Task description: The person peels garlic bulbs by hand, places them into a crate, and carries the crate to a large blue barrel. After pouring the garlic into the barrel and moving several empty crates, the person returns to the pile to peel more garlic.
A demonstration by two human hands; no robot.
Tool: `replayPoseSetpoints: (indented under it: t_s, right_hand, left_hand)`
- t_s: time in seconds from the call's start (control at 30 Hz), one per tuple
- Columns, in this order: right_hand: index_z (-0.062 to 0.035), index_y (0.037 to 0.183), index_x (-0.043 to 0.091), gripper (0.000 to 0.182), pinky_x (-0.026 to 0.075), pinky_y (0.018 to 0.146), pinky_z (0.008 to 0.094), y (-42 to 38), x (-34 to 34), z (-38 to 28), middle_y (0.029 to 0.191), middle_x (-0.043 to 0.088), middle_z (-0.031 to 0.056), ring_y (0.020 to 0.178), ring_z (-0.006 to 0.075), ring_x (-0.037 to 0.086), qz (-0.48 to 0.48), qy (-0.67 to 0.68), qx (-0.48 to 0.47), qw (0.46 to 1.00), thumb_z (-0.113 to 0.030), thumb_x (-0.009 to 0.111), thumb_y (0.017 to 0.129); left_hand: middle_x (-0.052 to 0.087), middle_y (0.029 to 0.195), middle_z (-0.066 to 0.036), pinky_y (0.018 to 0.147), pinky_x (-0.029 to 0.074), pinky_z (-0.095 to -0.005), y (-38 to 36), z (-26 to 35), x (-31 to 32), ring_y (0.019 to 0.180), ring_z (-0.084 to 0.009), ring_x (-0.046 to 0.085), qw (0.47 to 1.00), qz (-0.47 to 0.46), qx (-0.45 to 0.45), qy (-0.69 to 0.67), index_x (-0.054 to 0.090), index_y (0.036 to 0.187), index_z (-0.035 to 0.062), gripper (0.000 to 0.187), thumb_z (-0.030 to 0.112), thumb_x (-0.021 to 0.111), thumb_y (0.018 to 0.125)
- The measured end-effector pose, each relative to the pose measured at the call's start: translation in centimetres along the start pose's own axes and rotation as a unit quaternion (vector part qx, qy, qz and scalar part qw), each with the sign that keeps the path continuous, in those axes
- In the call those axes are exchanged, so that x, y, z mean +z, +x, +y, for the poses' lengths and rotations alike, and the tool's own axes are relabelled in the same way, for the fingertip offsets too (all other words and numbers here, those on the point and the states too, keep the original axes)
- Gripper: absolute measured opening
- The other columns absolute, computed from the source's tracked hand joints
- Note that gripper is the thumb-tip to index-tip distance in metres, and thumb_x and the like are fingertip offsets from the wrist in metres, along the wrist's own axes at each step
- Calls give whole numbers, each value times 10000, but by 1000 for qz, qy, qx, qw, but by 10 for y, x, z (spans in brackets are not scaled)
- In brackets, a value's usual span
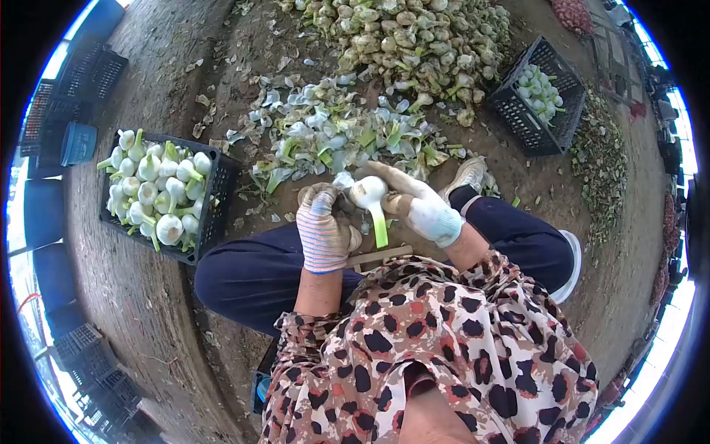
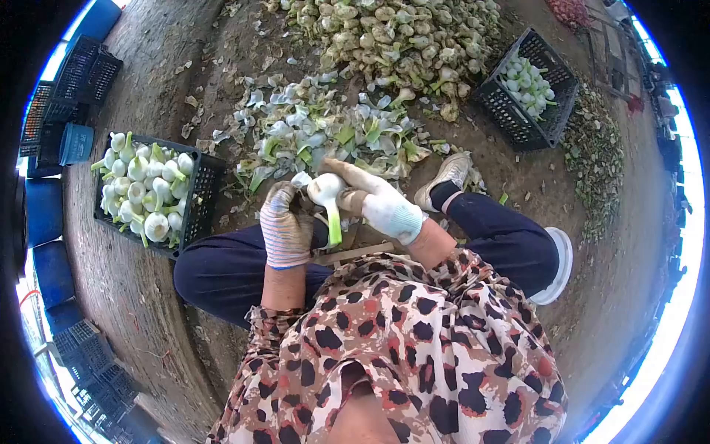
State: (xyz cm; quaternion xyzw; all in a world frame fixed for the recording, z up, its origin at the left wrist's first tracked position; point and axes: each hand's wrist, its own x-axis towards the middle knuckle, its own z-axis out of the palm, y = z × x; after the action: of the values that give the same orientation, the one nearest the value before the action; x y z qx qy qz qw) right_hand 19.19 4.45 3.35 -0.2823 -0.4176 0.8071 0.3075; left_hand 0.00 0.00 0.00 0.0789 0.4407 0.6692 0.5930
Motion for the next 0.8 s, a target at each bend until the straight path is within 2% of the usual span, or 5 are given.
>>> replayPoseSetpoints:
  t_s: [0.07,0.37,0.57,0.63,0.8]
  right_hand:
    - [-2,1527,235,767,369,1084,309,0,-2,2,1446,456,129,1307,185,458,41,87,88,992,40,577,842]
    - [-43,1531,242,776,508,791,242,3,15,4,1249,564,113,1003,146,599,136,133,53,980,80,524,818]
    - [-39,1489,325,711,515,772,268,11,3,19,1148,607,115,910,160,624,61,107,23,992,-191,679,892]
    - [-19,1422,420,758,507,819,284,1,14,-18,1094,618,96,923,131,599,92,-349,-37,932,-349,770,835]
    - [19,1328,453,905,455,803,250,8,4,-26,975,567,7,864,83,517,45,-280,-2,959,-483,867,699]
  left_hand:
    - [657,794,-84,649,551,-290,-4,8,12,640,-167,623,997,-8,38,73,630,936,9,106,77,640,854]
    - [649,1098,-154,921,572,-458,35,17,-9,971,-295,669,990,24,104,-93,576,1129,-17,240,11,574,890]
    - [637,1130,-87,879,498,-281,-13,5,36,1023,-183,619,990,-101,-3,96,538,1274,5,431,352,540,1018]
    - [647,1099,-77,692,538,-255,-6,14,22,881,-154,650,966,-169,25,193,547,1267,17,598,506,625,931]
    - [663,1007,-90,701,544,-269,-12,13,36,870,-160,658,987,-138,-78,27,555,1262,-23,659,552,578,941]
